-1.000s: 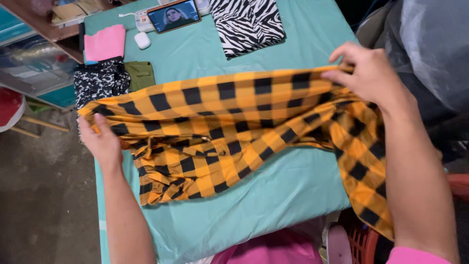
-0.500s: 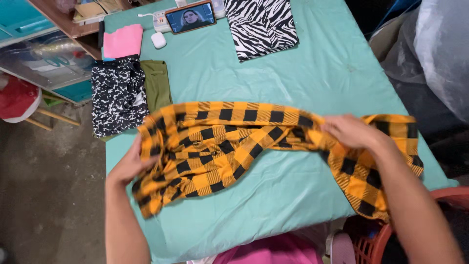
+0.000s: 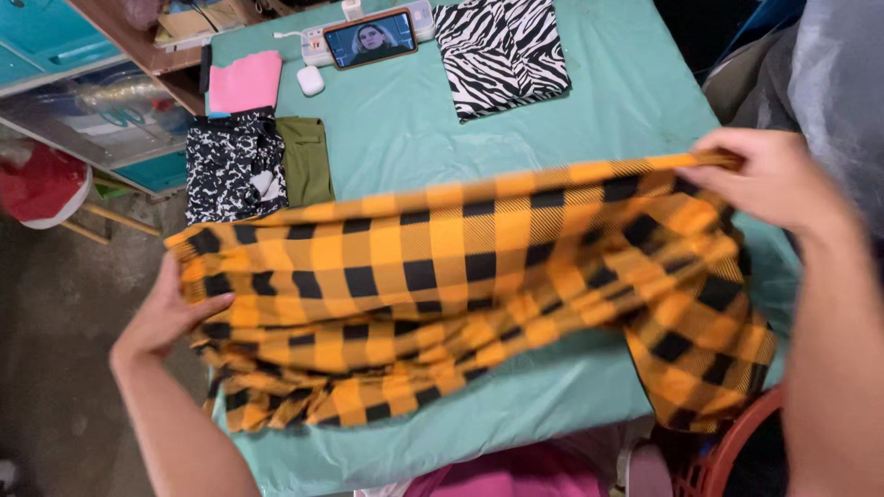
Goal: The person folds a yellow and black checkered garment on a teal table. They smooth the fabric, fold it in half lengthwise, then fold it into a compact rectangle.
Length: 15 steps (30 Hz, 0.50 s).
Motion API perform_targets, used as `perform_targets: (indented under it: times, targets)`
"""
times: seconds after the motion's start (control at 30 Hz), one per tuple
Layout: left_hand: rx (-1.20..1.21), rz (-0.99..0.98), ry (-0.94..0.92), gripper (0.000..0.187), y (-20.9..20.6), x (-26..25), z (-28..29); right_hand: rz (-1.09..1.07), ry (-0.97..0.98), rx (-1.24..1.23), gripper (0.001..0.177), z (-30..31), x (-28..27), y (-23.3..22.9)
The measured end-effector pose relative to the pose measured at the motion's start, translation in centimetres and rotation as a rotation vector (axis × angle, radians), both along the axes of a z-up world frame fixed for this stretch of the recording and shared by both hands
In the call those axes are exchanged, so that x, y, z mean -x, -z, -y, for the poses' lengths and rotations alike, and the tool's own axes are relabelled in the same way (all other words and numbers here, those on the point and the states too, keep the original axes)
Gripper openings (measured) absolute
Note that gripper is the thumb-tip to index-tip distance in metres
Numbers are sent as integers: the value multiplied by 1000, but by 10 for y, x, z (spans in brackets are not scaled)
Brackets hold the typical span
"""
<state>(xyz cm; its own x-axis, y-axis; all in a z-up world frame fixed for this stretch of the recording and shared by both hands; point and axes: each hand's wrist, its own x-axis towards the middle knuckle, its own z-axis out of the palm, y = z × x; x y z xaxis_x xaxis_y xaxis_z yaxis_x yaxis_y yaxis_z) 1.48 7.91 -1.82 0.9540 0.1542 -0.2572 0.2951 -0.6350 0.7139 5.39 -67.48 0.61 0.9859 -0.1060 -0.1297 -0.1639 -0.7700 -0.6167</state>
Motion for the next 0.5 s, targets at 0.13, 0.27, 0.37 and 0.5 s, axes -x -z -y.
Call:
perform_targets:
  times: [0.13, 0.27, 0.37, 0.5]
  targets:
    - [105, 49, -85, 93, 46, -11, 19, -294, -259, 550, 52, -22, -42, 50]
    - [283, 388, -136, 105, 81, -7, 13, 21, -267, 358, 55, -13, -40, 99]
    - [138, 381, -232, 75, 96, -10, 5, 87, -192, 251, 51, -10, -35, 115]
    - [-243, 357, -317, 51, 108, -20, -2, -9, -33, -16, 40, -18, -27, 103]
